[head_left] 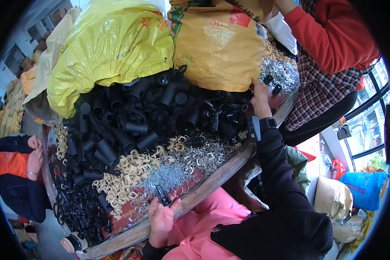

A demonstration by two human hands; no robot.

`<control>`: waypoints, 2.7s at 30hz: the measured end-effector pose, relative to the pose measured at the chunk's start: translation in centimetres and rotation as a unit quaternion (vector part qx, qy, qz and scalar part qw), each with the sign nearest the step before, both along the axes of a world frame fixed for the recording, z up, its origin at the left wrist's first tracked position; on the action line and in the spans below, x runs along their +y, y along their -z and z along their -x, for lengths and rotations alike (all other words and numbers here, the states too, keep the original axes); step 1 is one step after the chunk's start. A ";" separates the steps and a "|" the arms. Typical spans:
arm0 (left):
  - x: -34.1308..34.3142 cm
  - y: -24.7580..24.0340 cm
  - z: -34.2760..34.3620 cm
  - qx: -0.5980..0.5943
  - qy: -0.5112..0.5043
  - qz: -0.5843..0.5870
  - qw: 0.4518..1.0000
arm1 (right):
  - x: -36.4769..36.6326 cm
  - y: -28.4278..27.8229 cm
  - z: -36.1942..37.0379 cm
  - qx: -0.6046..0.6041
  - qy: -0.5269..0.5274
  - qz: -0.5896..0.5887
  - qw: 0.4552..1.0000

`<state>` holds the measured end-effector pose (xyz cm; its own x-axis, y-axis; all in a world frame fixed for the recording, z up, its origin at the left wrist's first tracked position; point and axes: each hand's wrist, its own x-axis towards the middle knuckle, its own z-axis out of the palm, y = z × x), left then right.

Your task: The person assembles a component by hand, inserting a small metal clip into a black plastic housing, then sliding a beige plastic piece into the housing and pressing it into place. The person then fits the assembled housing into a larger black plastic tube and sets the completed assembly on the table.

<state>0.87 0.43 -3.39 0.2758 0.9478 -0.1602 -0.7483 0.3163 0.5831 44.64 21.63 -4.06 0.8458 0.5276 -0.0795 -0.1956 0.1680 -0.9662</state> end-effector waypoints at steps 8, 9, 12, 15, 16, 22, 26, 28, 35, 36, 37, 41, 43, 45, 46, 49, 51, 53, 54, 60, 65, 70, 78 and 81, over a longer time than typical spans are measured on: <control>0.0 -0.1 0.2 0.013 0.001 0.008 1.000 | 1.0 -7.5 -2.9 0.093 -0.095 -0.041 0.990; 0.0 -0.1 0.2 0.015 0.001 0.008 1.000 | 1.3 -8.2 -3.5 0.081 -0.150 -0.010 0.985; 0.1 -0.1 0.0 0.020 0.004 0.012 1.000 | 2.0 -8.5 -3.6 0.088 -0.132 -0.022 0.987; 0.0 -0.3 0.2 0.030 0.002 0.018 0.999 | 1.4 -7.9 -1.2 -0.095 -0.078 0.002 0.992; -0.2 -0.5 0.3 0.032 -0.002 0.021 0.999 | 0.6 -8.6 1.1 -0.282 -0.031 0.028 0.958; 0.1 -0.2 -0.1 0.034 -0.010 0.023 0.999 | 3.6 -10.3 6.9 -0.751 0.122 0.087 0.643; 0.0 -0.3 -0.1 0.029 -0.012 0.025 0.999 | 5.6 -9.5 6.0 -0.752 -0.025 0.194 0.630; 0.0 -0.5 -0.1 0.025 -0.015 0.025 0.999 | 5.9 -9.1 5.9 -0.763 -0.029 0.187 0.617; 0.1 0.0 0.4 0.002 0.010 0.012 1.000 | 6.2 -10.3 6.4 -0.808 0.035 0.003 0.588; 0.1 0.0 0.4 0.005 0.010 0.015 1.000 | 6.5 -11.3 6.8 -0.802 0.076 -0.001 0.593; 0.1 -0.1 0.4 0.008 0.013 0.020 1.000 | 6.6 -12.4 7.1 -0.794 0.116 -0.002 0.596; -0.1 -0.6 0.3 0.004 0.017 0.033 0.999 | 8.2 -14.1 6.7 -0.773 0.116 0.020 0.624; 0.1 -0.5 0.2 0.000 0.019 0.037 0.999 | 8.7 -14.3 6.6 -0.766 0.096 0.034 0.634; 0.2 -0.4 0.3 -0.003 0.016 0.034 0.999 | 8.7 -14.0 7.1 -0.796 0.094 0.097 0.590; 0.2 -0.4 0.3 -0.004 0.014 0.034 0.999 | 8.7 -14.0 7.3 -0.808 0.092 0.128 0.567; 0.1 -0.4 0.2 -0.012 0.011 0.031 0.999 | 9.0 -13.4 7.0 -0.824 0.103 0.086 0.551; 0.0 -0.3 0.2 -0.014 0.007 0.028 0.999 | 8.9 -13.6 7.2 -0.830 0.108 0.062 0.545; 0.0 -0.3 0.2 -0.014 0.012 0.023 1.000 | 8.5 -14.2 6.9 -0.829 0.090 0.035 0.551; 0.0 -0.3 0.2 -0.014 0.015 0.021 1.000 | 8.4 -14.4 6.7 -0.828 0.082 0.022 0.554; 0.5 -0.1 0.1 -0.003 0.028 0.033 0.999 | 7.5 -18.1 7.1 -0.783 0.004 -0.057 0.619; 0.0 -0.4 0.4 0.006 0.013 0.037 0.999 | 8.4 -23.3 8.7 -0.781 -0.031 -0.108 0.614; 0.5 -0.8 0.1 0.022 0.016 0.040 0.999 | 9.4 -25.3 8.6 -0.753 -0.110 0.027 0.648; 0.4 -0.6 0.3 0.038 0.014 0.065 0.997 | 12.4 -26.4 9.0 -0.490 -0.226 -0.280 0.794; 0.5 -0.5 0.2 0.043 0.017 0.083 0.995 | 14.6 -26.1 8.4 -0.710 -0.101 0.027 0.697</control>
